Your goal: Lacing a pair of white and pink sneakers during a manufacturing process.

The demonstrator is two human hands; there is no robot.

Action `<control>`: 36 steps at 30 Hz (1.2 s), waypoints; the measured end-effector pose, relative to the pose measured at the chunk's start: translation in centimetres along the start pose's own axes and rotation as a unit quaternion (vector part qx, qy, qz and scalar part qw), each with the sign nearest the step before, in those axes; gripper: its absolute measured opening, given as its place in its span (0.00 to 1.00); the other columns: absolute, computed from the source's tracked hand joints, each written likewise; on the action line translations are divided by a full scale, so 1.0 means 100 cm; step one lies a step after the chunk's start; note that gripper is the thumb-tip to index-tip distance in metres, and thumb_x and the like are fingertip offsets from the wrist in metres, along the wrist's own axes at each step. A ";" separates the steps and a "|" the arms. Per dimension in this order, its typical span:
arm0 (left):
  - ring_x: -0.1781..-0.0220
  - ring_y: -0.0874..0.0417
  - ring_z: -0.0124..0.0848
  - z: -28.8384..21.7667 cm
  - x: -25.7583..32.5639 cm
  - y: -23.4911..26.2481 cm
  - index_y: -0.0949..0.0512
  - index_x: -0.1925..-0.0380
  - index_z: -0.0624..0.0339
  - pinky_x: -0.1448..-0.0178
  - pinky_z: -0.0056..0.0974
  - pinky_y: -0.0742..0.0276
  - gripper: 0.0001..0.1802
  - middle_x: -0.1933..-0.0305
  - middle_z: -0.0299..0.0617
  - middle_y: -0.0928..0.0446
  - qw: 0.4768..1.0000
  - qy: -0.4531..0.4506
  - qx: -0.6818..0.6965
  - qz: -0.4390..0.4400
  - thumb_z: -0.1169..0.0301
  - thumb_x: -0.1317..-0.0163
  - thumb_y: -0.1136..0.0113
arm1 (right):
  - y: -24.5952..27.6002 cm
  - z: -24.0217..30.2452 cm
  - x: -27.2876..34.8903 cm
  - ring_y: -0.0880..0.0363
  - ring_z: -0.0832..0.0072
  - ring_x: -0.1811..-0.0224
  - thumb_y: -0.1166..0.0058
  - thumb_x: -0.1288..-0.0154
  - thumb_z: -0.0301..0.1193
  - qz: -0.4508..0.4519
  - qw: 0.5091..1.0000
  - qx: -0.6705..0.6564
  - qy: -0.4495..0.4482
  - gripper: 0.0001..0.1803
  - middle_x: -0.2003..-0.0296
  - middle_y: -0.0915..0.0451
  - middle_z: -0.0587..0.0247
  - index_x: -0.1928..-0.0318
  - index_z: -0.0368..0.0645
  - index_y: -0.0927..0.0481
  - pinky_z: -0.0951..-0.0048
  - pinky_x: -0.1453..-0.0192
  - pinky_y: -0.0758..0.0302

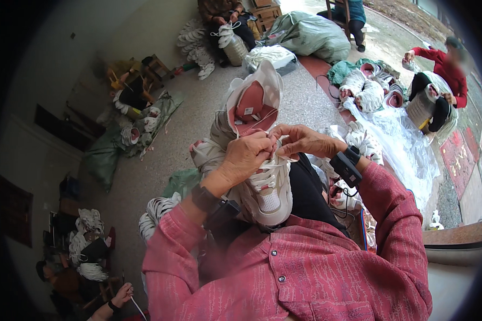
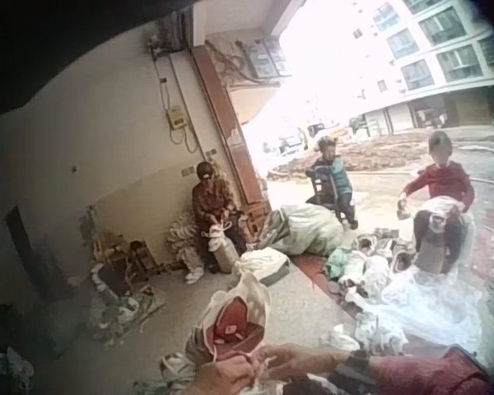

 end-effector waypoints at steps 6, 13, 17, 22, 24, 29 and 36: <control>0.64 0.18 0.46 0.026 -0.002 0.082 0.24 0.69 0.54 0.61 0.48 0.23 0.03 0.67 0.41 0.25 0.950 0.001 -0.311 -0.012 0.70 0.41 0.40 | 0.000 0.011 -0.005 0.31 0.90 0.73 0.41 0.30 0.29 -0.002 0.997 0.072 -0.029 0.09 0.63 0.20 0.76 0.52 0.46 0.21 0.84 0.72 0.34; 0.61 0.18 0.43 0.075 0.042 0.123 0.20 0.64 0.51 0.59 0.46 0.25 0.07 0.64 0.40 0.23 0.932 0.198 -0.302 -0.024 0.65 0.40 0.35 | -0.002 0.014 -0.003 0.29 0.89 0.74 0.41 0.28 0.34 0.012 0.998 0.060 -0.020 0.10 0.64 0.20 0.76 0.50 0.46 0.22 0.86 0.71 0.32; 0.60 0.19 0.36 0.054 0.058 0.077 0.22 0.49 0.54 0.56 0.39 0.24 0.16 0.61 0.40 0.22 0.975 0.175 -0.128 -0.045 0.67 0.37 0.37 | -0.002 0.017 0.019 0.21 0.83 0.68 0.45 0.26 0.34 -0.148 0.986 0.078 -0.007 0.13 0.62 0.20 0.68 0.48 0.41 0.23 0.80 0.67 0.24; 0.55 0.21 0.26 0.038 0.070 0.045 0.24 0.45 0.58 0.53 0.32 0.25 0.16 0.57 0.36 0.21 0.988 0.128 0.061 -0.062 0.67 0.31 0.40 | -0.014 0.016 0.028 0.19 0.79 0.64 0.47 0.32 0.23 -0.107 0.979 0.170 0.026 0.15 0.59 0.20 0.63 0.46 0.39 0.23 0.75 0.64 0.21; 0.56 0.19 0.33 0.028 0.073 0.039 0.23 0.50 0.63 0.50 0.38 0.23 0.14 0.59 0.42 0.21 0.975 0.147 0.132 -0.097 0.69 0.33 0.40 | -0.015 0.022 0.023 0.19 0.77 0.62 0.47 0.35 0.20 -0.101 0.968 0.227 0.042 0.16 0.57 0.20 0.63 0.46 0.40 0.21 0.73 0.61 0.21; 0.63 0.21 0.24 0.037 0.119 0.013 0.22 0.55 0.58 0.61 0.29 0.26 0.12 0.61 0.34 0.21 0.950 0.201 0.116 -0.211 0.62 0.28 0.42 | -0.027 0.047 -0.012 0.21 0.75 0.54 0.41 0.30 0.29 -0.100 0.907 0.384 0.139 0.12 0.50 0.20 0.64 0.49 0.41 0.19 0.74 0.54 0.25; 0.78 0.32 0.23 0.030 0.165 -0.029 0.29 0.42 0.51 0.80 0.27 0.40 0.27 0.68 0.35 0.26 0.489 0.366 0.791 -0.041 0.43 0.25 0.56 | -0.043 0.051 -0.045 0.18 0.62 0.60 0.36 0.37 0.37 -0.039 0.840 0.524 0.135 0.14 0.64 0.19 0.55 0.60 0.39 0.19 0.62 0.57 0.24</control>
Point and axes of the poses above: each hand's wrist, its own x-axis away from the middle knuckle, its own y-axis out of the back of the hand, z = x × y, the point moved 2 cm from there along -x, towards the middle knuckle
